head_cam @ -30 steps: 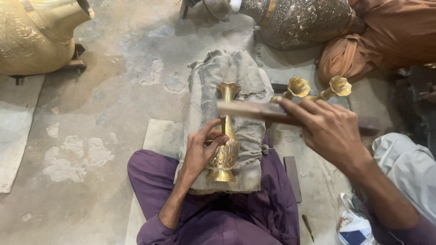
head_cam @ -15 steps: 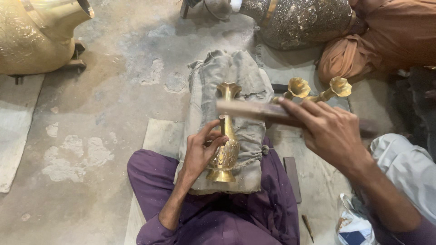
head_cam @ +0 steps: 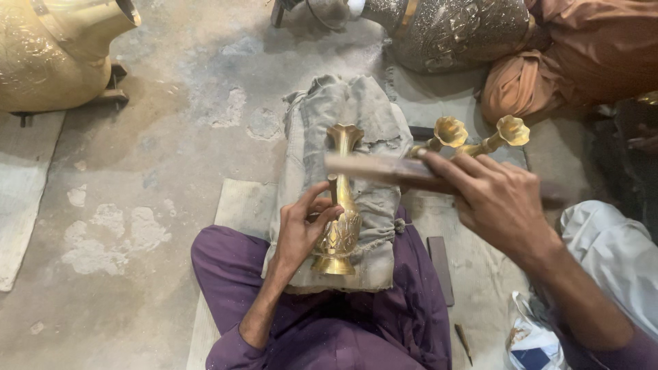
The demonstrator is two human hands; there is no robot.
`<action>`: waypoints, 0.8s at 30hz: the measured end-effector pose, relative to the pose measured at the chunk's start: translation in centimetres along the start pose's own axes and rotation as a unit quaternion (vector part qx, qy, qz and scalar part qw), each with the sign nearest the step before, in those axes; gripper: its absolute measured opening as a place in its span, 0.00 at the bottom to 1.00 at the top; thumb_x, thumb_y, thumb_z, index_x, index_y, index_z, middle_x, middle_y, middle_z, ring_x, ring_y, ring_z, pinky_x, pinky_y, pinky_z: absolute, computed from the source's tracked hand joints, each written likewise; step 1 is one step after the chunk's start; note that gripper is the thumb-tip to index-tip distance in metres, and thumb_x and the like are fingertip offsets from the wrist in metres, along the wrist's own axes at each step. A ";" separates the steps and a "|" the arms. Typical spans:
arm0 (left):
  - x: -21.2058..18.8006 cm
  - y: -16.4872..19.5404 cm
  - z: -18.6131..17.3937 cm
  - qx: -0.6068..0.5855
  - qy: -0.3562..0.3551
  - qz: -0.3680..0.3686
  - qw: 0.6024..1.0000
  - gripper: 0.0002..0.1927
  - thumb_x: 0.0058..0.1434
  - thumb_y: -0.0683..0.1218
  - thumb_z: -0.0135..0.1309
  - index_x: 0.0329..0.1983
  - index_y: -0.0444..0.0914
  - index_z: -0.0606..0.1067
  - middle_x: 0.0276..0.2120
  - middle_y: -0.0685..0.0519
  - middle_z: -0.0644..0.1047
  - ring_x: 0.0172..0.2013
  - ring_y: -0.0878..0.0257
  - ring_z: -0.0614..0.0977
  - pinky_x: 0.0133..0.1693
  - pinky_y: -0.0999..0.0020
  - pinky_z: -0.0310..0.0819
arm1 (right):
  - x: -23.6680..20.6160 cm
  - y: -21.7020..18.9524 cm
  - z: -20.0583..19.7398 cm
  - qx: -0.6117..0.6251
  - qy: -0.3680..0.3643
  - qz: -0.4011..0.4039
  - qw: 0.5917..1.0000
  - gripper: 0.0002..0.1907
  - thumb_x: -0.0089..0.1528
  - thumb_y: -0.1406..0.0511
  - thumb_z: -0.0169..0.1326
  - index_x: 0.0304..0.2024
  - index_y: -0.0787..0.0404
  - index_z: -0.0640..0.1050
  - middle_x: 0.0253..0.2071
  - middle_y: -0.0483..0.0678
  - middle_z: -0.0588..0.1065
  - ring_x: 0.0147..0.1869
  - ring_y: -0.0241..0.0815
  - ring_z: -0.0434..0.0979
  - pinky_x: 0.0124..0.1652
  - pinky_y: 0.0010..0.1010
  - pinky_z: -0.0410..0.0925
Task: The person sits on the floor with a brass vase resting on a cloth-covered cushion and decorates its surface by hand. They hold a small punch against the vase with one hand and strike it repeatedly with a wooden mallet held in the other hand, working around the vase to deepen the engraved floral pattern.
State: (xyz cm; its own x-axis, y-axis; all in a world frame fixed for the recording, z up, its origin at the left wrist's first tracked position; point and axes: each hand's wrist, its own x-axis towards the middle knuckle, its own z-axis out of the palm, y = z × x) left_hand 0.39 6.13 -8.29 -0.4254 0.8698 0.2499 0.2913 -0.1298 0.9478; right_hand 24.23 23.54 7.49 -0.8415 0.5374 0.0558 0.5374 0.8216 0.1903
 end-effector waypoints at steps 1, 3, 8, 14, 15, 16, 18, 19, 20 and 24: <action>0.0 0.0 0.0 0.001 0.006 -0.009 1.000 0.26 0.63 0.44 0.63 0.63 0.40 0.72 0.37 0.47 0.86 0.38 0.61 0.90 0.38 0.64 0.89 | 0.0 -0.1 0.1 0.056 -0.009 0.027 0.998 0.39 0.58 0.66 0.56 0.73 0.43 0.65 0.55 0.46 0.79 0.40 0.43 0.83 0.43 0.37 0.79; 0.0 0.1 0.0 0.005 0.019 -0.028 0.999 0.27 0.61 0.45 0.64 0.63 0.40 0.71 0.36 0.47 0.86 0.37 0.61 0.90 0.35 0.65 0.88 | 0.1 -0.4 0.2 0.065 -0.010 0.020 0.998 0.37 0.60 0.66 0.56 0.73 0.44 0.66 0.55 0.46 0.79 0.40 0.43 0.83 0.43 0.37 0.79; 0.0 0.8 -0.3 0.001 0.004 -0.035 0.999 0.25 0.62 0.44 0.63 0.62 0.41 0.73 0.37 0.48 0.87 0.38 0.61 0.90 0.33 0.66 0.86 | 0.2 -0.4 0.4 0.050 0.097 -0.044 0.993 0.35 0.60 0.68 0.55 0.70 0.44 0.69 0.52 0.46 0.81 0.43 0.43 0.84 0.42 0.40 0.78; -0.3 0.8 -0.5 -0.021 0.006 -0.030 0.999 0.24 0.62 0.44 0.63 0.62 0.41 0.73 0.38 0.47 0.87 0.39 0.61 0.90 0.36 0.66 0.87 | 0.0 -0.5 -0.1 -0.037 0.046 -0.040 0.997 0.33 0.61 0.66 0.56 0.68 0.37 0.70 0.48 0.44 0.81 0.42 0.43 0.84 0.42 0.39 0.79; -0.3 0.6 -0.4 -0.017 0.007 -0.030 0.999 0.24 0.63 0.44 0.63 0.62 0.41 0.73 0.38 0.47 0.87 0.39 0.61 0.90 0.36 0.66 0.87 | -0.1 -0.6 -0.3 0.033 0.047 -0.016 0.998 0.35 0.60 0.67 0.56 0.70 0.41 0.69 0.50 0.46 0.80 0.41 0.44 0.83 0.42 0.39 0.79; -0.3 0.4 -0.4 -0.015 0.008 -0.028 0.999 0.24 0.62 0.44 0.63 0.61 0.41 0.73 0.38 0.47 0.87 0.39 0.61 0.90 0.36 0.66 0.87 | -0.2 -0.7 -0.5 0.102 0.048 0.008 0.994 0.37 0.59 0.67 0.57 0.72 0.45 0.67 0.53 0.48 0.80 0.41 0.45 0.83 0.43 0.39 0.78; -0.4 -0.3 -0.3 -0.011 0.010 -0.025 1.000 0.24 0.61 0.44 0.64 0.61 0.42 0.74 0.37 0.47 0.87 0.38 0.60 0.90 0.36 0.64 0.88 | -0.5 -0.9 -0.7 0.105 0.051 0.011 0.993 0.38 0.58 0.68 0.57 0.72 0.45 0.68 0.51 0.48 0.80 0.40 0.45 0.83 0.42 0.39 0.78; -0.5 -0.7 -0.2 0.006 0.017 0.003 1.000 0.23 0.63 0.44 0.63 0.61 0.42 0.74 0.38 0.48 0.87 0.39 0.60 0.90 0.39 0.64 0.89 | -0.8 -0.9 -0.7 0.038 0.053 -0.010 0.998 0.37 0.57 0.69 0.56 0.69 0.42 0.71 0.47 0.45 0.81 0.40 0.44 0.83 0.41 0.39 0.78; -0.6 -1.2 -0.1 0.024 0.024 0.032 0.999 0.22 0.64 0.44 0.62 0.62 0.43 0.73 0.39 0.48 0.86 0.41 0.60 0.90 0.41 0.64 0.89 | -1.2 -0.8 -0.5 -0.028 0.054 -0.032 0.998 0.35 0.57 0.70 0.55 0.66 0.38 0.73 0.44 0.43 0.82 0.39 0.42 0.84 0.40 0.39 0.78; -1.9 -3.4 -1.0 0.014 0.139 0.074 0.987 0.20 0.68 0.44 0.60 0.61 0.44 0.71 0.42 0.49 0.85 0.44 0.59 0.89 0.45 0.61 0.86 | -3.4 -0.1 2.5 0.153 0.086 0.019 0.984 0.32 0.57 0.69 0.58 0.65 0.47 0.73 0.41 0.48 0.82 0.35 0.42 0.82 0.37 0.36 0.77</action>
State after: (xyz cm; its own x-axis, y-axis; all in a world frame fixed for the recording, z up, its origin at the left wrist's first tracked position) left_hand -0.70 4.42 -11.82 -0.5946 0.6769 0.4340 0.3904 -0.2289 0.8917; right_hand 27.16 22.12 4.80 -0.8034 0.5502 0.2279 0.5382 0.8346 -0.1174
